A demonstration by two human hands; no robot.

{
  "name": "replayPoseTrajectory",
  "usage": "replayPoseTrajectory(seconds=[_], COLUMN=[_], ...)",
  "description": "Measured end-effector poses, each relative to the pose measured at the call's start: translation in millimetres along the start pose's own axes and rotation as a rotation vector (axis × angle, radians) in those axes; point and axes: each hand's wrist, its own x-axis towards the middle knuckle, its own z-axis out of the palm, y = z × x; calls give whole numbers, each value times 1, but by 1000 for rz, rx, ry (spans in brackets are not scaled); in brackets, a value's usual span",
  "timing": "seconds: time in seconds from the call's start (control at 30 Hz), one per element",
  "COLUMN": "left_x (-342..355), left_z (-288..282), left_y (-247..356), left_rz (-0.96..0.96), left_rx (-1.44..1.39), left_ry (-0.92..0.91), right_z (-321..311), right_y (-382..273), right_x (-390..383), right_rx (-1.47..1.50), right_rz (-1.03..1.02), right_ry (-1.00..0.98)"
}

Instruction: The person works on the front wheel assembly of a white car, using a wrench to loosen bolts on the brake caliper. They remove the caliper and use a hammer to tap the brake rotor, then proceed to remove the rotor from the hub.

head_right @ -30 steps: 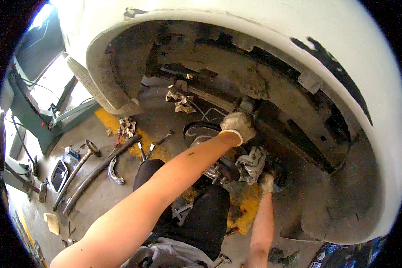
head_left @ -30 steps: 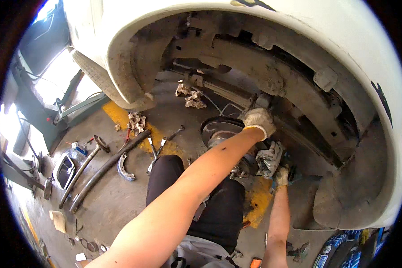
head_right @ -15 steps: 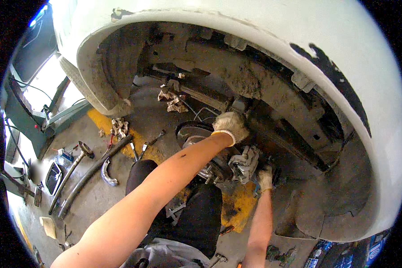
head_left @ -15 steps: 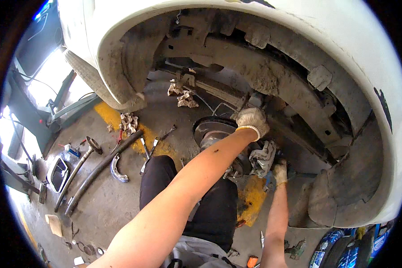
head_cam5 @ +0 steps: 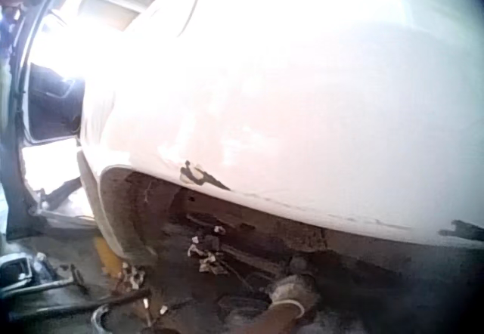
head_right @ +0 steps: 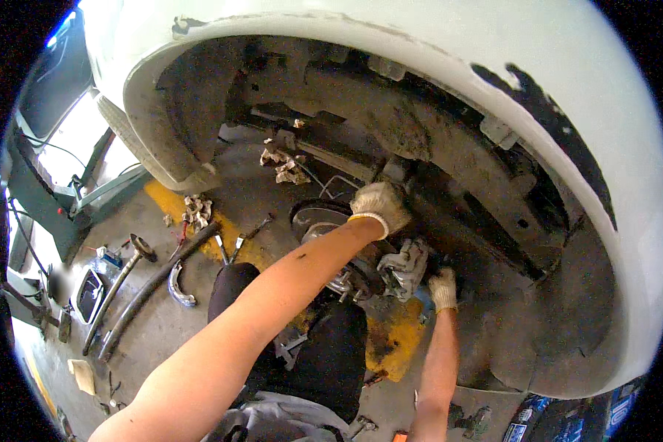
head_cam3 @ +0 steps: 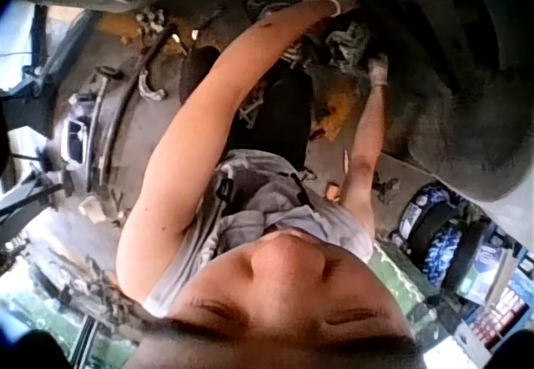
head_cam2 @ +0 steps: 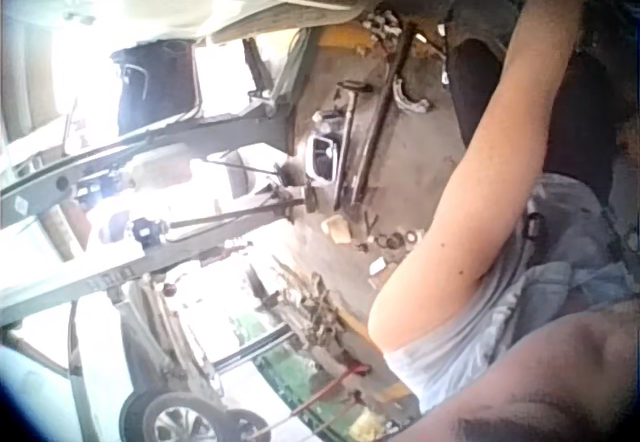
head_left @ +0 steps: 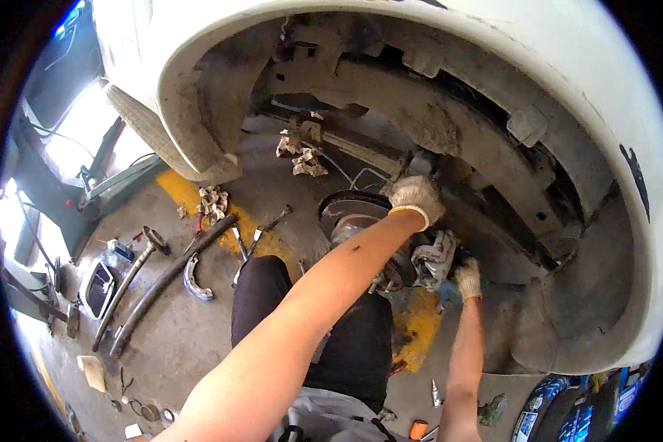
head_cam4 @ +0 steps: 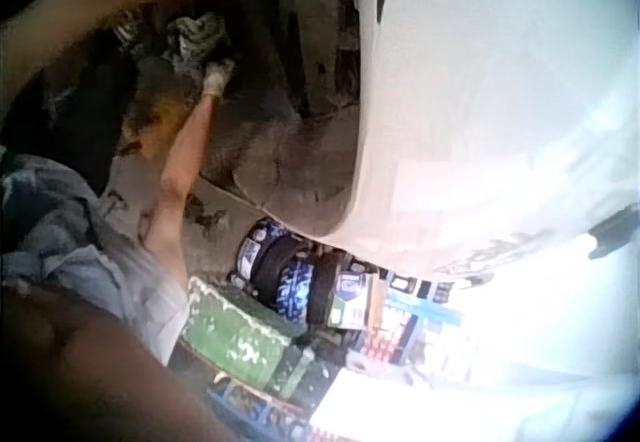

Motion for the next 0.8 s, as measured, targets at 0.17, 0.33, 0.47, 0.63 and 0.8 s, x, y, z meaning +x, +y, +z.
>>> replayPoseTrajectory(seconds=[0.17, 0.33, 0.47, 0.63, 0.8], left_x=[-11, -2, 5, -5, -9], left_z=[-12, 2, 8, -7, -18], left_y=[-9, -11, -12, -6, 0], left_rz=[4, 3, 0, -93, 7], left_rx=[27, 53, 86, 17, 160], left_ry=[48, 84, 35, -23, -49], right_z=[34, 19, -3, 10, 44], right_y=[-45, -55, -89, -52, 6], right_x=[-14, -28, -21, -27, -1], right_rx=[-106, -921, -718, -1154, -781], right_rz=[-471, -500, -164, -405, -245], right_ry=[179, 31, -194, -45, 193])
